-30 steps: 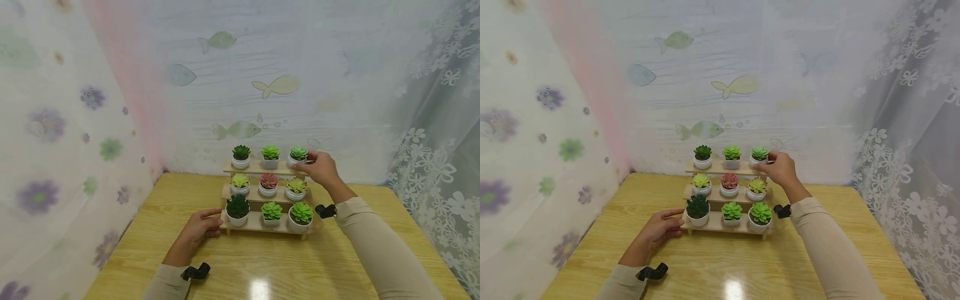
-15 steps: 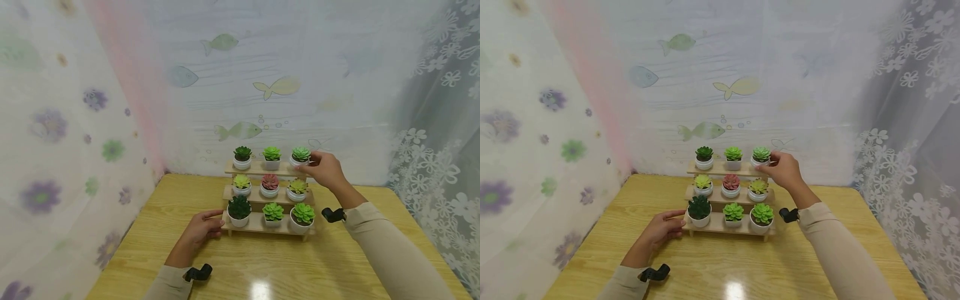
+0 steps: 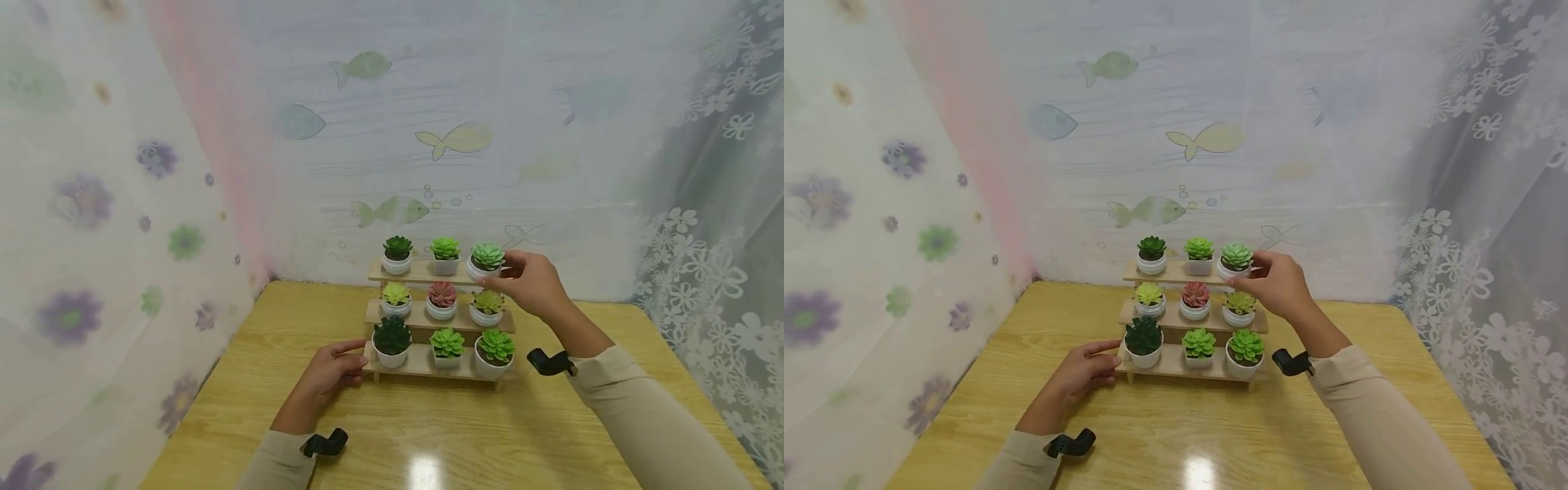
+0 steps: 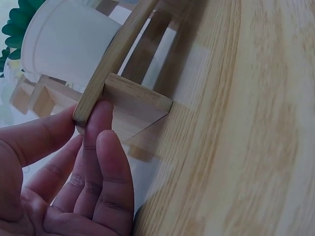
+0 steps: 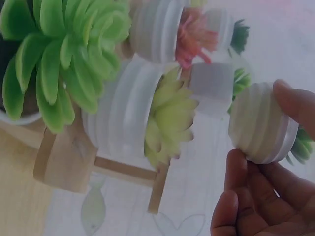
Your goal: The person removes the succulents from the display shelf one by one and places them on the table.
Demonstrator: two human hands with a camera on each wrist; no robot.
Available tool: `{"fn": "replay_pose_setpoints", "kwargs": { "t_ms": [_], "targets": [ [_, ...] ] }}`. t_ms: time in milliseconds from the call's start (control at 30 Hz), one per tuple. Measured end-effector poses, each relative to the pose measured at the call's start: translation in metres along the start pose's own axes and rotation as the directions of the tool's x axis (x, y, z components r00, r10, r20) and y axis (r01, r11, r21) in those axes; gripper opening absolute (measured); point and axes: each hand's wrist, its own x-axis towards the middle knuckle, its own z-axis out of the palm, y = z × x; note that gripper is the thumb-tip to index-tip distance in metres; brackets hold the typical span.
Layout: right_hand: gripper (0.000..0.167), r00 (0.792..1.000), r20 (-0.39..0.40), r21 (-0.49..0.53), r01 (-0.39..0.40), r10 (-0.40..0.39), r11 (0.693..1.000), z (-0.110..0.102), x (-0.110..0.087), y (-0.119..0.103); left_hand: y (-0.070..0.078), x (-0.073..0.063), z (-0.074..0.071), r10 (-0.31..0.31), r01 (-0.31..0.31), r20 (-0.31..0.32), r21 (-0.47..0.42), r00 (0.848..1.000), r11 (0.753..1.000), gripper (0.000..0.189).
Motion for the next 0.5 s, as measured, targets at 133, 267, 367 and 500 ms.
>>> {"fn": "replay_pose_setpoints", "kwargs": {
  "t_ms": [133,267,367,500],
  "targets": [
    [0.090,1.000,0.009,0.000,0.009,-0.009,1.000,0.002,-0.008,-0.004,-0.001,0.000,0.000,-0.002,0.002,-0.004,-0.005,1.000,1.000,0.052],
    [0.086,1.000,0.010,-0.002,0.027,-0.027,1.000,0.004,-0.017,-0.007,-0.001,0.001,0.001,0.004,-0.004,-0.002,-0.006,1.000,1.000,0.052],
    [0.082,0.999,0.006,-0.001,0.040,-0.040,0.999,0.007,-0.023,-0.009,-0.001,0.001,0.002,0.014,-0.014,0.005,-0.002,1.000,1.000,0.052],
    [0.073,0.998,0.005,0.023,0.058,-0.058,0.998,0.014,-0.030,-0.011,0.000,-0.001,0.001,0.013,-0.013,-0.001,0.000,1.000,1.000,0.052]
  ]
}}
